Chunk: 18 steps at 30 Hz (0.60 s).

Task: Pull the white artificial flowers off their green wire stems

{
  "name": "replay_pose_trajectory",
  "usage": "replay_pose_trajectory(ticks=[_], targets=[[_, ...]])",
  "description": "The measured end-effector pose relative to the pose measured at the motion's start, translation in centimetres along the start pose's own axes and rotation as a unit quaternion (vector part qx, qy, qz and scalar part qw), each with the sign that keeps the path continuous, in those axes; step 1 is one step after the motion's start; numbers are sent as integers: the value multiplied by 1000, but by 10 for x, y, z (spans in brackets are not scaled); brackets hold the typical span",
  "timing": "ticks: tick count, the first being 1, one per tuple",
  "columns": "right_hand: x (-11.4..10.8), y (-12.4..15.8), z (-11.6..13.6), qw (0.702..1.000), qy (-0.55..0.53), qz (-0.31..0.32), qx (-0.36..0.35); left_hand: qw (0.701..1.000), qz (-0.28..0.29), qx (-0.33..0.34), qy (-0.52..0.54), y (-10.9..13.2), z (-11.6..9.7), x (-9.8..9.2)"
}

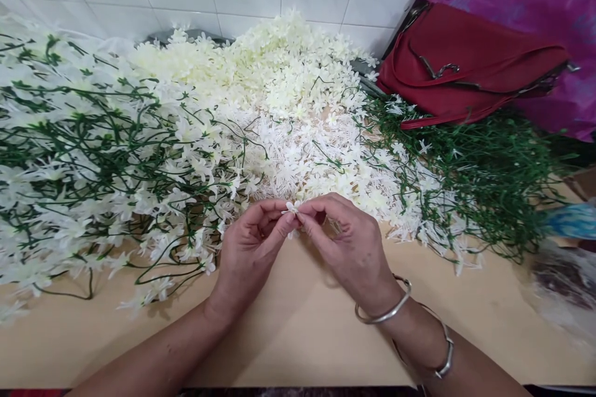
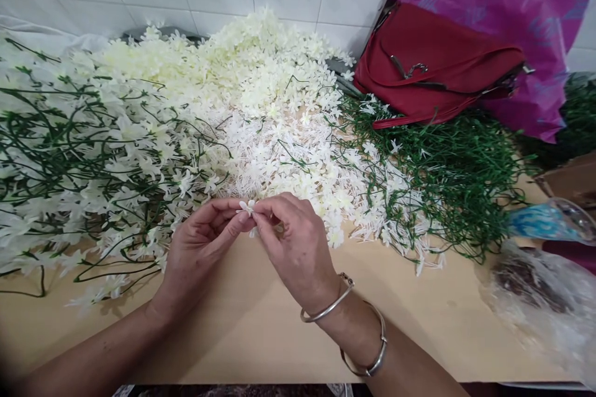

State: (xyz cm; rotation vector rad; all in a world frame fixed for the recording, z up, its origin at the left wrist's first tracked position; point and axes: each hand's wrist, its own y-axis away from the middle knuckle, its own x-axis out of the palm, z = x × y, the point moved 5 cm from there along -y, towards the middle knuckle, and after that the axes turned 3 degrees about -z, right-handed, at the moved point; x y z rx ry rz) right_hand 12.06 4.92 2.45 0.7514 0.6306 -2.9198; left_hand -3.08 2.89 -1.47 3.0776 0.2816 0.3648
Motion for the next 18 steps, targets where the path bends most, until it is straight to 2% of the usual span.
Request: replay_pose_trajectory(ticks=[3,7,10,14,18], targets=[[1,2,2,999,48,4,-15,999,11,17,-39,1,3,-1],[2,4,3,997,76,12,-9,977,19,111,-183,4,1,-4],[-1,4,2,997,73,-2,35,959,12,152,-239,6,0,-5],[-5,1,1,995,69,-5,77,983,0,78,-167,3,5,-7],[-6,-1,7,995,94,-10,20,994,-8,19,-109,0,7,-6]])
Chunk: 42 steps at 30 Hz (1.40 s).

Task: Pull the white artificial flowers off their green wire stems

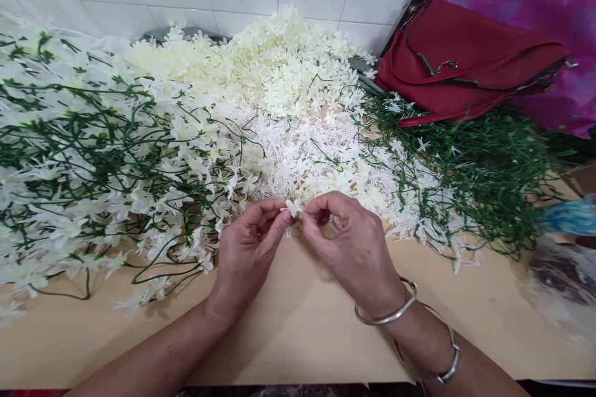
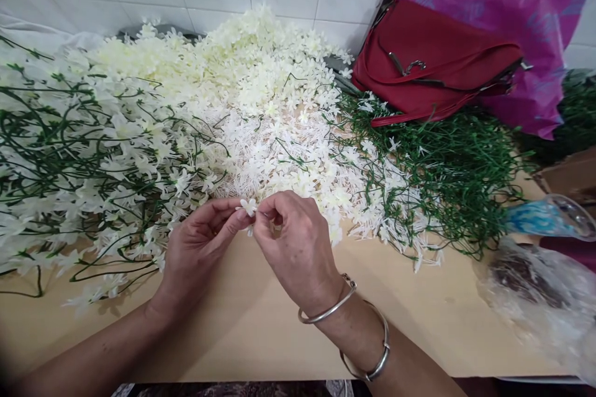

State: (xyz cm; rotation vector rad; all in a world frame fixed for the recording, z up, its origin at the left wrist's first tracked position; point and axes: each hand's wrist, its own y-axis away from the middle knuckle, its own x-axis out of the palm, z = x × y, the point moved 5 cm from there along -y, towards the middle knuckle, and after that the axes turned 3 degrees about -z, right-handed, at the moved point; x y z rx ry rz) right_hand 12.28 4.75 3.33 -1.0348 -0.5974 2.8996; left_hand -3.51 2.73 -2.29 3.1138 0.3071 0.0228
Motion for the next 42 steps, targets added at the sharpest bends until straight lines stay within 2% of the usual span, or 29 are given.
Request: replay_pose_trajectory(ticks=[4,9,13,19,23,27,32,38,42], targets=[[0,2,3,1000,1,-4,-28,1000,-6,-13,-1,0,-3,-1],[0,5,1,1000,-11,0,-1,1000,-10,2,-25,1,-5,-1],[2,4,-2,996,-72,26,53,998,-7,22,-52,2,-2,-2],[4,1,-10,980,-149,33,127,989,1,89,-121,5,-2,0],[8,0,-14,968,-190,44,158,975,6,147,-170,8,-8,2],[12,1,-18,957,-223,51,177,968,7,168,-187,8,-12,2],[13,1,-20,965,-217,63,130,982,22,151,-113,8,-12,3],[6,-3,-18,989,-145,-7,3,996,52,70,-18,9,-8,6],[-1,-6,-25,983,-176,-47,-2,996,31,81,-10,8,-9,4]])
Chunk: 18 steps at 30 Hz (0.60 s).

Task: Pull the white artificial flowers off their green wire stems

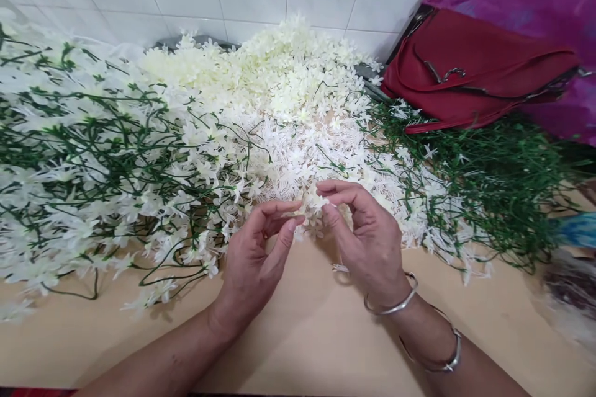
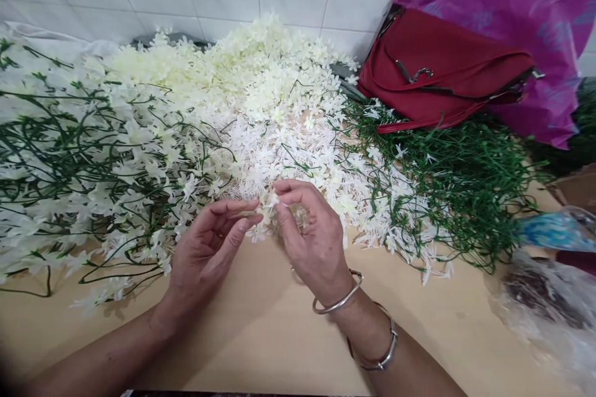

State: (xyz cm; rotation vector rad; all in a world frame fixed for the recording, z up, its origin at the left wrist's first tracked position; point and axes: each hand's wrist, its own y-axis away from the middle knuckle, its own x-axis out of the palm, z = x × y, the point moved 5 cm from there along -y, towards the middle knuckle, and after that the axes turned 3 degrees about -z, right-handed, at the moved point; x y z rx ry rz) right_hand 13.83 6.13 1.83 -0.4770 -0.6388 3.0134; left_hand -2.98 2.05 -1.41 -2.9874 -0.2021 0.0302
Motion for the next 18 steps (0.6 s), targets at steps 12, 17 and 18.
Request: replay_pose_trajectory(ticks=[12,17,18], targets=[[-24,-13,-14,996,-9,-83,28,985,-6,102,-142,-12,-22,-8],[-26,-13,-18,997,43,-68,16,933,37,190,-304,-33,-26,4],[-24,-12,-16,997,51,-65,4,917,43,206,-338,-37,-24,7]])
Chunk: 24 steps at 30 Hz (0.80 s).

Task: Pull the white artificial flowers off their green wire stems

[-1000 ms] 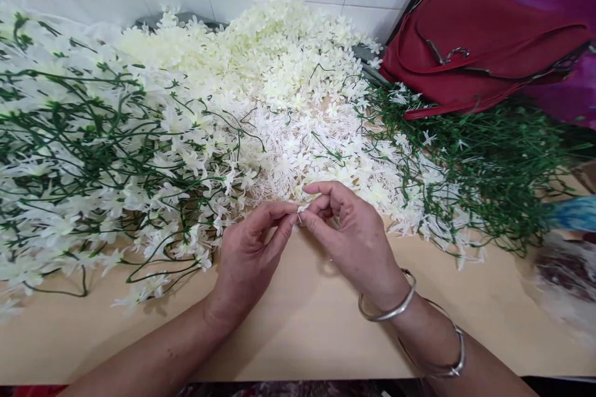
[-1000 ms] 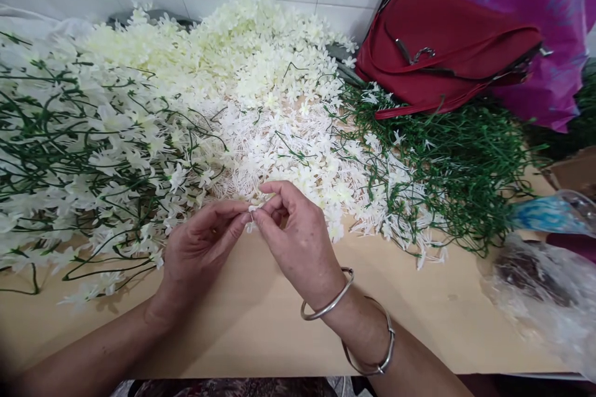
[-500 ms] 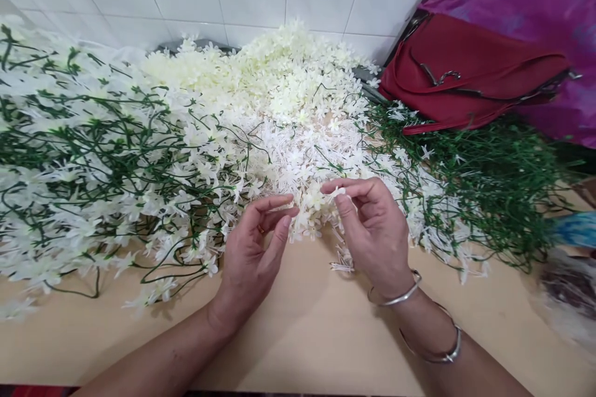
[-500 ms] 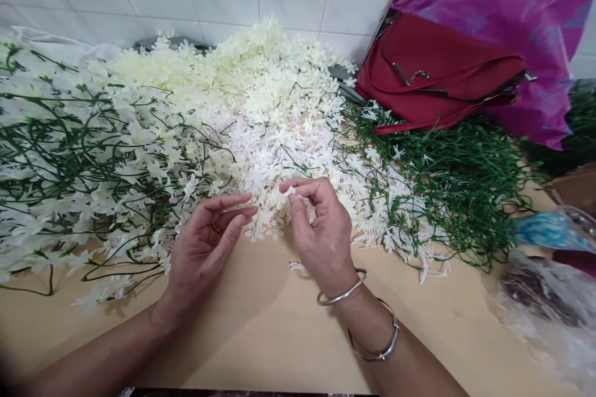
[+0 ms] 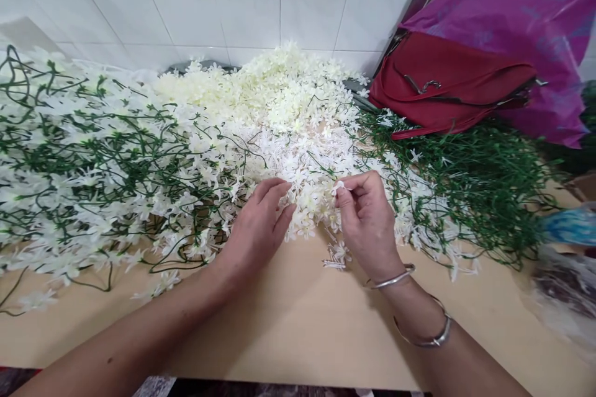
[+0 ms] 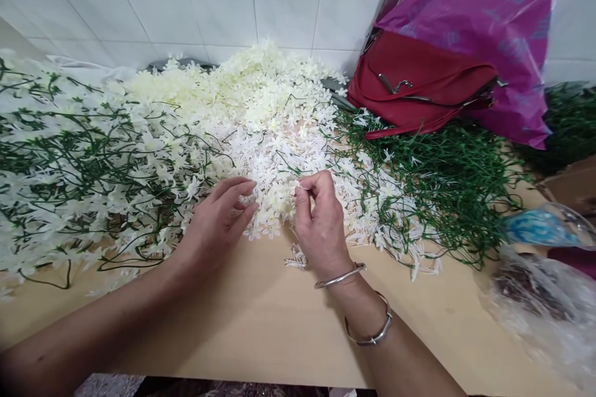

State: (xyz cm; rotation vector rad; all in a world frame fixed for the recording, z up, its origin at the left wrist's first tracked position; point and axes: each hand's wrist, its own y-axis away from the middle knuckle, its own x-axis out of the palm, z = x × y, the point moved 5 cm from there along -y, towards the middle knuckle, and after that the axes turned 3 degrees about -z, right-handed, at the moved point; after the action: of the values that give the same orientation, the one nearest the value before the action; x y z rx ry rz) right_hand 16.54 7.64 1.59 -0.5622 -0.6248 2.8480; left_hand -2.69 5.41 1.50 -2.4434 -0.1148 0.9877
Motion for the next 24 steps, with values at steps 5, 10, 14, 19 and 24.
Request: replay_pose_trajectory(ticks=[5,10,14,19,24], targets=[[33,41,48,935,-51,180,-301,994,33,20,-99,-9,9,10],[39,59,57,894,-49,193,-402,998,-35,-30,-50,-7,14,-3],[10,21,22,979,-16,-26,-201,988,-74,-103,84,-7,16,-8],[6,8,8,992,16,-40,-115,944,-39,-191,268,-4,17,-3],[6,9,0,998,9,-31,-58,950,8,-131,283,1,3,-1]])
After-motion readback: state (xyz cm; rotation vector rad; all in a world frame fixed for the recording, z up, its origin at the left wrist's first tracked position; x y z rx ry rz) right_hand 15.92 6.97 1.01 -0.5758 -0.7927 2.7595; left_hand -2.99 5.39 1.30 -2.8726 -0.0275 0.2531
